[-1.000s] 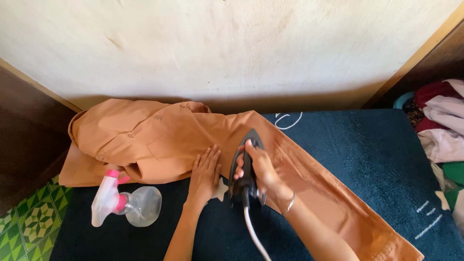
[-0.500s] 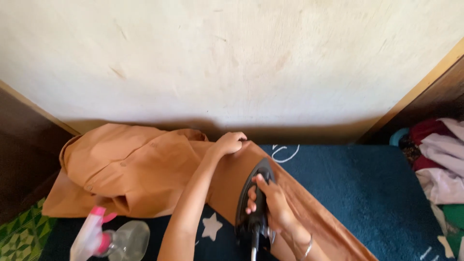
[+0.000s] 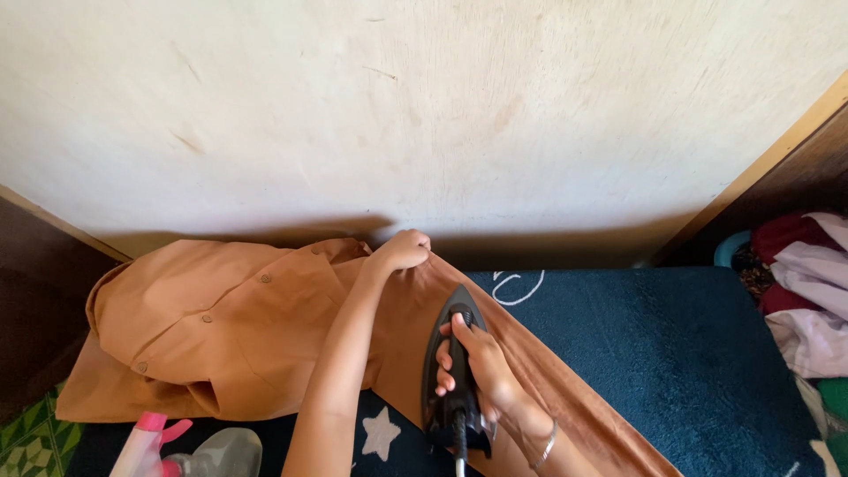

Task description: The person is ironing a brown shirt, using an iron and a water spray bottle.

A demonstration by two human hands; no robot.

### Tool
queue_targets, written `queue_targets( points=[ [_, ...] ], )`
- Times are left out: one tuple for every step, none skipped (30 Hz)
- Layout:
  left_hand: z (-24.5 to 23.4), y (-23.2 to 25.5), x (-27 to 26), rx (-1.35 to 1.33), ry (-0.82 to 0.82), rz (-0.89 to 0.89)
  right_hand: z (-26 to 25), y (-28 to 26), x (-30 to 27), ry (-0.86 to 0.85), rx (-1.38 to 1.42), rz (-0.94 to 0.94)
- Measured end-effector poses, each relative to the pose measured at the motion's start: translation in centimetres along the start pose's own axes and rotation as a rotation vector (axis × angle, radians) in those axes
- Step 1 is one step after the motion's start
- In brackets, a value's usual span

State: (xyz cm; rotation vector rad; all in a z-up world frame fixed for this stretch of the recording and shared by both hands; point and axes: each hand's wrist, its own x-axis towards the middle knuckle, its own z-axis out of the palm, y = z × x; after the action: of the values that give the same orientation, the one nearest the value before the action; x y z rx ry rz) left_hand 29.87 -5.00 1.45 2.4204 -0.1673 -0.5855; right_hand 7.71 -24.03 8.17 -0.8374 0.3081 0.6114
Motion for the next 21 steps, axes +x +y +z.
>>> queue_targets(
  points=[
    [0.1, -0.8, 0.8, -0.002, 0.001, 0.0, 0.0, -0.2, 1.1, 0.001, -0.002, 0.0],
    [0.2, -1.5, 1.7, 0.007, 0.052, 0.051, 0.0, -0.3, 2.2, -0.012, -0.011, 0.005],
    [0.4, -2.3, 2.4, 0.018, 0.104, 0.099, -0.1, -0.4, 3.3, -0.025, -0.019, 0.01],
    [0.8, -3.4, 3.5, 0.017, 0.105, 0.098, -0.1, -0.5, 4.5, -0.025, -0.02, 0.011],
    [1.3, -4.5, 4.5, -0.018, 0.16, 0.18, -0.2, -0.7, 5.6, -0.03, -0.032, -0.003],
    [1.7, -5.5, 5.6, -0.052, 0.215, 0.262, -0.3, -0.9, 6.8, -0.035, -0.045, -0.018],
    [1.9, -6.1, 5.8, -0.051, 0.216, 0.261, -0.3, -1.1, 7.7, -0.036, -0.045, -0.017],
    [2.0, -6.7, 6.1, -0.141, 0.22, 0.324, -0.3, -1.4, 8.6, -0.049, -0.03, -0.022],
    [2.1, -7.2, 6.3, -0.231, 0.225, 0.387, -0.3, -1.7, 9.6, -0.062, -0.016, -0.028],
    [1.9, -7.3, 6.1, -0.231, 0.228, 0.386, -0.2, -2.1, 10.3, -0.064, -0.018, -0.027],
    [1.9, -7.4, 5.8, -0.26, 0.248, 0.335, -0.2, -2.4, 10.9, -0.074, -0.008, -0.033],
    [1.9, -7.5, 5.6, -0.289, 0.267, 0.283, -0.2, -2.7, 11.5, -0.084, 0.002, -0.039],
    [1.2, -6.8, 3.9, -0.292, 0.267, 0.28, -0.2, -3.0, 12.0, -0.083, 0.001, -0.035],
    [0.6, -6.1, 2.2, -0.293, 0.361, 0.373, -0.3, -3.2, 12.5, -0.083, -0.005, -0.053],
    [-0.1, -5.4, 0.5, -0.29, 0.456, 0.468, -0.3, -3.5, 13.0, -0.085, -0.012, -0.072],
    [0.3, -4.6, -1.8, -0.291, 0.457, 0.465, -0.4, -3.7, 13.4, -0.086, -0.013, -0.069],
    [0.7, -3.8, -4.2, -0.317, 0.568, 0.448, -0.5, -3.9, 13.8, -0.072, -0.011, -0.095],
    [1.2, -2.9, -6.6, -0.343, 0.678, 0.428, -0.6, -4.1, 14.1, -0.058, -0.009, -0.121],
    [2.4, -2.1, -9.3, -0.345, 0.681, 0.422, -0.8, -4.2, 15.0, -0.059, -0.012, -0.115],
    [3.5, -1.3, -12.0, -0.315, 0.731, 0.423, -1.1, -4.3, 15.8, -0.06, 0.01, -0.127],
    [4.8, -0.5, -14.7, -0.285, 0.782, 0.424, -1.3, -4.3, 16.6, -0.061, 0.031, -0.139]
  ],
)
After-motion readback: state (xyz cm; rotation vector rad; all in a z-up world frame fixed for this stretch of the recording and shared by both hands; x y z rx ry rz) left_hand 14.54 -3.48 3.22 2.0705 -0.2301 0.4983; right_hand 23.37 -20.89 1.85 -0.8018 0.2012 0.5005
